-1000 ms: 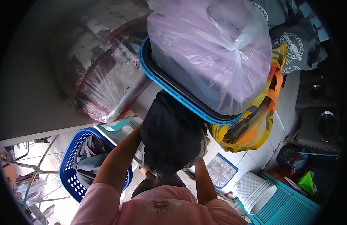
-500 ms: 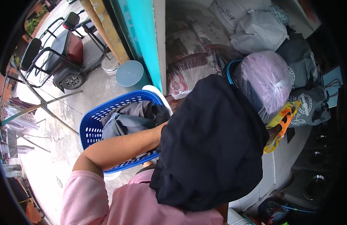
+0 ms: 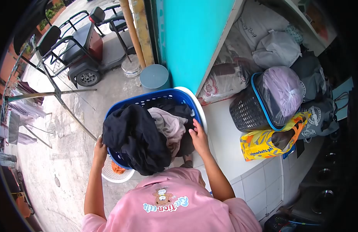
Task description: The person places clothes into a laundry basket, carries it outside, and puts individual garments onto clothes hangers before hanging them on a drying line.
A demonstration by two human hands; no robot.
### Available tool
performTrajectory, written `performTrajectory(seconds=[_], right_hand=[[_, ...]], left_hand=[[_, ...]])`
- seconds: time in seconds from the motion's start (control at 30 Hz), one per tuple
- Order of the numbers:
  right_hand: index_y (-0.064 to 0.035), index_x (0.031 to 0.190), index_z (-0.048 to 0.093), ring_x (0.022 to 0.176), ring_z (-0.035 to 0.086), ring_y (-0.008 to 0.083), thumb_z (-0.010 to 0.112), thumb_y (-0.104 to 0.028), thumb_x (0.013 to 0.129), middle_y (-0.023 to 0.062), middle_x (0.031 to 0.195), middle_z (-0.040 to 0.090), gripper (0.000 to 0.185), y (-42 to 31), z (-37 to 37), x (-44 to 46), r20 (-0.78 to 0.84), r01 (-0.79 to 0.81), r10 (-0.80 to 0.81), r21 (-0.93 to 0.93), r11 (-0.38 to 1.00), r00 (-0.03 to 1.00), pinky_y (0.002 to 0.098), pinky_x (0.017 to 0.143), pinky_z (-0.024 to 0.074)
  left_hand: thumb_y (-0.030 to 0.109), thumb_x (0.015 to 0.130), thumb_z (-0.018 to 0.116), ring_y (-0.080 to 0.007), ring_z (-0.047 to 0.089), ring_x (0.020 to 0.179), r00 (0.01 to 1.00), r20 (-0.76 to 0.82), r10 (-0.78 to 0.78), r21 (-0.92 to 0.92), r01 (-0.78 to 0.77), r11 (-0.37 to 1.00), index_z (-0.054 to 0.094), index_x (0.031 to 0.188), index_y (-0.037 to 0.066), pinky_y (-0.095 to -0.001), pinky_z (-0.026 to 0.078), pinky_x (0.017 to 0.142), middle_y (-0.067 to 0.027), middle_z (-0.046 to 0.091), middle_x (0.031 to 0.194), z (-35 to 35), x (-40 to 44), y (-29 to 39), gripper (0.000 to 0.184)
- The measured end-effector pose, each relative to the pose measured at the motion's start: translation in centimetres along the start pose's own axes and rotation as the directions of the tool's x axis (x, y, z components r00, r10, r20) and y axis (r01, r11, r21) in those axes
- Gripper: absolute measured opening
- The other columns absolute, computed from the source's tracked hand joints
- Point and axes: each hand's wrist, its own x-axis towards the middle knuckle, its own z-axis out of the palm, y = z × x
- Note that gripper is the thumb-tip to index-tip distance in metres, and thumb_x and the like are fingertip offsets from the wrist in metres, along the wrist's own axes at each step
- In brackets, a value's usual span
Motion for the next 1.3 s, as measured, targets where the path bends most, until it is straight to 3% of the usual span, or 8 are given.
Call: performTrajectory(seconds=[0.03, 0.1, 0.17, 0.37, 0.5, 0.67, 1.1, 1.3], right_hand=[[-0.0064, 0.123, 0.045, 0.113, 0.045, 0.0285, 0.053, -0.015, 0.083, 0.0128, 0.122, 0.049, 0.041, 0.0, -0.5, -0.4, 0.008, -0.064, 0.064, 0.103, 0.993, 0.998, 0.0361, 0.096, 0.0341], [-0.0043, 0.107, 0.053, 0.105, 0.048, 0.0295, 0.054, -0.011, 0.08, 0.0114, 0.11, 0.053, 0.027, 0.6, -1.8, -1.6, -0.251, 0.18, -0.284, -0.369, 0.912, 0.926, 0.0382, 0.09, 0.0368], [-0.0039, 0.103, 0.054, 0.102, 0.047, 0.03, 0.054, -0.009, 0.079, 0.012, 0.107, 0.053, 0.025, 1.5, -3.1, -2.0, -0.295, 0.141, -0.294, -0.447, 0.883, 0.909, 0.0384, 0.089, 0.0372], [-0.0036, 0.111, 0.048, 0.104, 0.047, 0.0309, 0.054, -0.009, 0.08, 0.014, 0.107, 0.051, 0.032, 3.1, -2.5, 0.0, -0.07, 0.174, -0.237, -0.484, 0.858, 0.969, 0.0385, 0.087, 0.0409], [-0.0043, 0.128, 0.033, 0.102, 0.048, 0.033, 0.058, -0.018, 0.077, 0.0173, 0.112, 0.048, 0.058, 2.8, -0.1, 3.2, 0.043, 0.167, -0.205, -0.749, 0.641, 0.978, 0.0395, 0.086, 0.043], [-0.0068, 0.133, 0.026, 0.106, 0.046, 0.0332, 0.061, -0.023, 0.076, 0.0184, 0.111, 0.048, 0.069, 2.4, -0.3, 5.4, 0.1, 0.154, -0.118, -0.73, 0.666, 0.988, 0.0422, 0.083, 0.0445], [-0.0033, 0.112, 0.035, 0.091, 0.058, 0.037, 0.058, -0.026, 0.071, 0.0202, 0.094, 0.061, 0.052, 2.2, -1.7, 10.8, 0.427, 0.271, 0.095, -0.714, 0.646, 0.899, 0.0446, 0.08, 0.0444], [-0.01, 0.09, 0.06, 0.082, 0.059, 0.038, 0.058, -0.035, 0.068, 0.0181, 0.082, 0.063, 0.034, 2.2, -1.6, 10.7, 0.437, 0.347, -0.13, -0.464, 0.815, 0.89, 0.0452, 0.074, 0.0438]], left_hand=[[0.005, 0.082, 0.047, -0.0222, 0.049, 0.109, 0.994, -0.043, 0.099, 0.07, -0.096, 0.993, 0.045, 0.121, 0.001, -0.0328, 0.037, 0.092, -0.0132, 0.049, 0.122, -0.7, -0.5, -0.2, 0.04], [0.007, 0.083, 0.047, -0.0262, 0.05, 0.107, 0.952, -0.168, 0.256, 0.28, -0.203, 0.938, 0.046, 0.121, 0.002, -0.0347, 0.038, 0.091, -0.0155, 0.049, 0.121, -1.5, -0.9, -1.6, 0.038], [0.007, 0.083, 0.049, -0.0285, 0.043, 0.116, 0.964, -0.166, 0.209, 0.241, -0.166, 0.956, 0.043, 0.124, 0.005, -0.0348, 0.037, 0.093, -0.0182, 0.044, 0.126, -1.7, -0.5, -2.8, 0.041], [0.021, 0.083, 0.054, -0.0303, 0.055, 0.1, 0.97, -0.218, 0.106, 0.214, -0.058, 0.975, 0.04, 0.126, 0.002, -0.0364, 0.042, 0.087, -0.018, 0.052, 0.115, 0.1, 3.7, -4.3, 0.048], [0.03, 0.086, 0.046, -0.0345, 0.058, 0.088, 0.943, -0.256, 0.213, 0.629, -0.005, 0.777, 0.05, 0.109, 0.002, -0.0416, 0.045, 0.075, -0.0219, 0.058, 0.095, 2.5, 3.7, -3.4, 0.036], [0.034, 0.087, 0.045, -0.0375, 0.059, 0.07, 0.793, -0.46, 0.4, 0.73, 0.081, 0.679, 0.053, 0.09, 0.005, -0.0468, 0.045, 0.06, -0.019, 0.061, 0.075, 3.4, 1.7, -4.8, 0.03], [0.032, 0.084, 0.051, -0.0367, 0.057, 0.074, 0.67, -0.69, 0.275, 0.499, 0.163, 0.851, 0.053, 0.086, 0.005, -0.0452, 0.043, 0.064, -0.0201, 0.059, 0.078, 6.8, -7.1, -7.3, 0.027], [0.027, 0.079, 0.057, -0.0281, 0.062, 0.082, 0.627, -0.77, -0.122, 0.004, 0.196, 0.981, 0.056, 0.101, 0.002, -0.0352, 0.046, 0.072, -0.0178, 0.063, 0.088, 9.5, -14.2, -9.8, 0.034]])
